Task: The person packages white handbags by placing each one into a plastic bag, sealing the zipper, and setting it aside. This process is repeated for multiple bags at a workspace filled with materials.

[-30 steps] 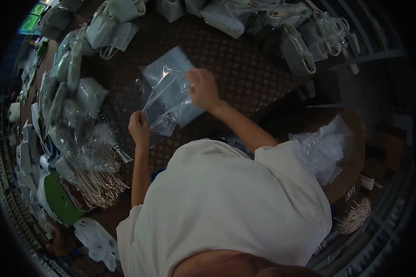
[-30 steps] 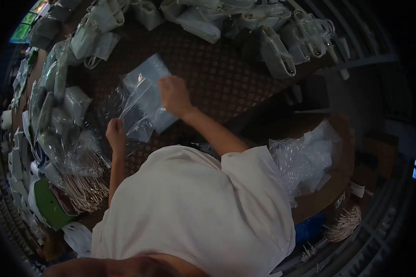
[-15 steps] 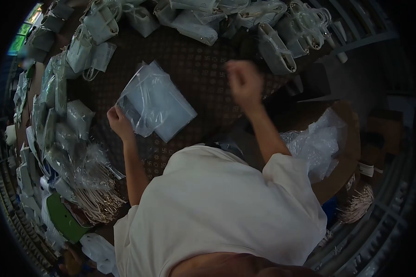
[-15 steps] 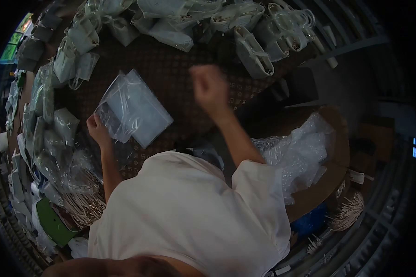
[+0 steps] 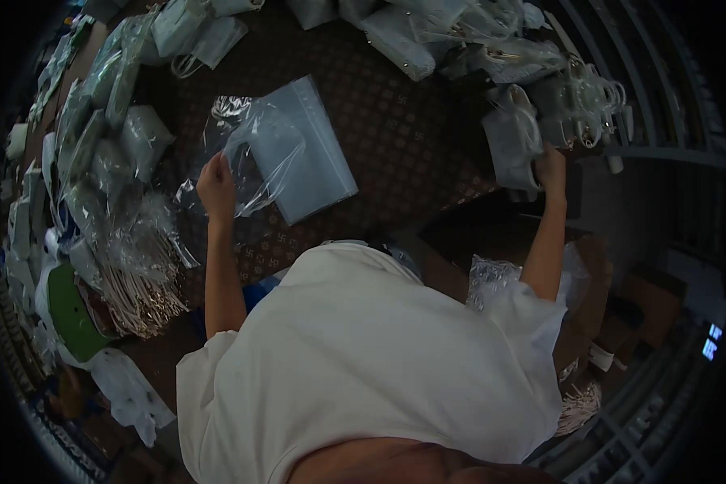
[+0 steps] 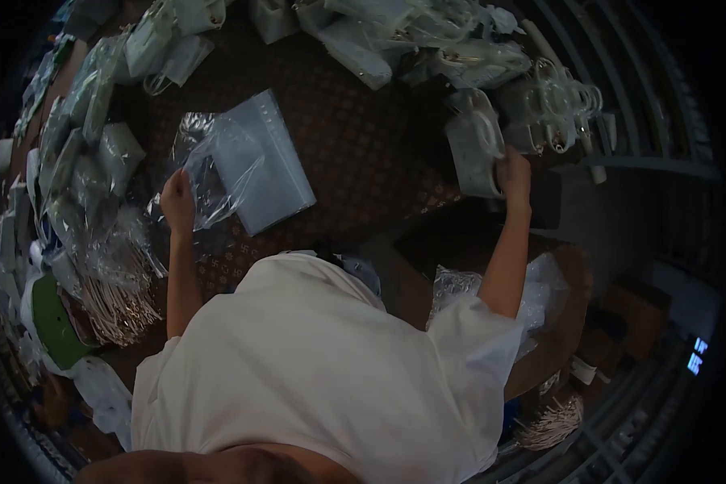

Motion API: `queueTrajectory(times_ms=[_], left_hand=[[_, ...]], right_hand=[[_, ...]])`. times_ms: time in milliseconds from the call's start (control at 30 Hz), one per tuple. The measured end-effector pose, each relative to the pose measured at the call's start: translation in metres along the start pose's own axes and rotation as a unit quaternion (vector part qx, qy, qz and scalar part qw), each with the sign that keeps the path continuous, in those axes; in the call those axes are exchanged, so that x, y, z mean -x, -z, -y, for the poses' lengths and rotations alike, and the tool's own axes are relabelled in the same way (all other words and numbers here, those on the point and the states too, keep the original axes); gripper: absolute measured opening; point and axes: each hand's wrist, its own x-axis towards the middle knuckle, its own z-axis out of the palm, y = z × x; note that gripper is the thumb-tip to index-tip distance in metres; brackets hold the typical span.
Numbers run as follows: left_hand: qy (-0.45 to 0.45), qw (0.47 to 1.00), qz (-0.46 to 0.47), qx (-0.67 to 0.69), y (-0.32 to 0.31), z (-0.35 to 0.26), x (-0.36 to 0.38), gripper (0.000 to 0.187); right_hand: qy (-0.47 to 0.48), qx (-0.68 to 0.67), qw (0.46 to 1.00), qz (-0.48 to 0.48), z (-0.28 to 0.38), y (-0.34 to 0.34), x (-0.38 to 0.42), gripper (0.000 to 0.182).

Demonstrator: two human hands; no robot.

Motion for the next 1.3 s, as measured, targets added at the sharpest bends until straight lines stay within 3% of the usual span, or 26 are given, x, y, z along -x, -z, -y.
queueTrajectory(times_ms=[67,133,233,433,600,700,767,800,867,900,1033,1100,1133,1233,1300], left_hand=[[0.001,1.000,-0.019,-0.010,0.006,-0.002,0.003,0.019],[0.040,0.999,0.014,-0.003,0.009,-0.005,0.006,0.018],[0.029,1.000,-0.005,-0.001,0.007,-0.003,0.011,0.017],[0.046,0.998,0.006,0.042,0.004,-0.005,0.021,0.018],[0.078,0.992,-0.006,0.101,0.009,-0.012,0.024,0.020],[0.070,0.993,0.013,0.096,0.017,-0.018,0.022,0.019],[0.055,0.994,0.028,0.094,0.019,-0.016,0.031,0.019],[0.035,0.994,0.051,0.094,0.020,-0.014,0.037,0.020],[0.044,0.993,0.056,0.095,0.025,-0.009,0.050,0.023],[0.048,0.992,0.067,0.097,0.027,-0.006,0.057,0.027],[0.029,0.996,-0.009,0.079,0.035,0.007,0.087,0.032],[-0.001,0.997,-0.045,-0.070,0.035,0.012,0.100,0.029],[0.001,0.996,-0.047,-0.072,0.032,0.014,0.103,0.029],[0.085,0.995,-0.044,-0.016,0.022,0.013,0.108,0.029],[0.195,0.969,0.069,0.133,0.016,0.008,0.104,0.030]], right_hand=[[0.028,-0.169,0.985,0.012,-0.018,-0.009,0.017,0.026],[0.030,-0.204,0.978,0.034,0.033,0.020,0.053,0.023],[0.022,-0.192,0.977,0.093,0.092,0.036,0.080,0.023],[0.146,-0.361,0.901,0.192,0.195,-0.011,0.095,0.024],[0.146,-0.417,0.837,0.322,0.289,-0.056,0.107,0.021],[0.103,-0.387,0.832,0.383,0.321,-0.093,0.118,0.022],[-0.009,-0.544,0.756,0.365,0.334,-0.118,0.129,0.022],[-0.004,-0.540,0.757,0.369,0.337,-0.136,0.132,0.022],[-0.074,-0.665,0.676,0.309,0.340,-0.167,0.135,0.023],[-0.070,-0.662,0.677,0.314,0.343,-0.170,0.137,0.023],[-0.124,-0.700,0.633,0.305,0.361,-0.161,0.149,0.024],[-0.137,-0.702,0.628,0.307,0.365,-0.160,0.151,0.024],[-0.134,-0.706,0.619,0.318,0.365,-0.167,0.149,0.024],[-0.143,-0.714,0.606,0.320,0.372,-0.172,0.154,0.025],[-0.153,-0.718,0.603,0.312,0.377,-0.168,0.155,0.026]])
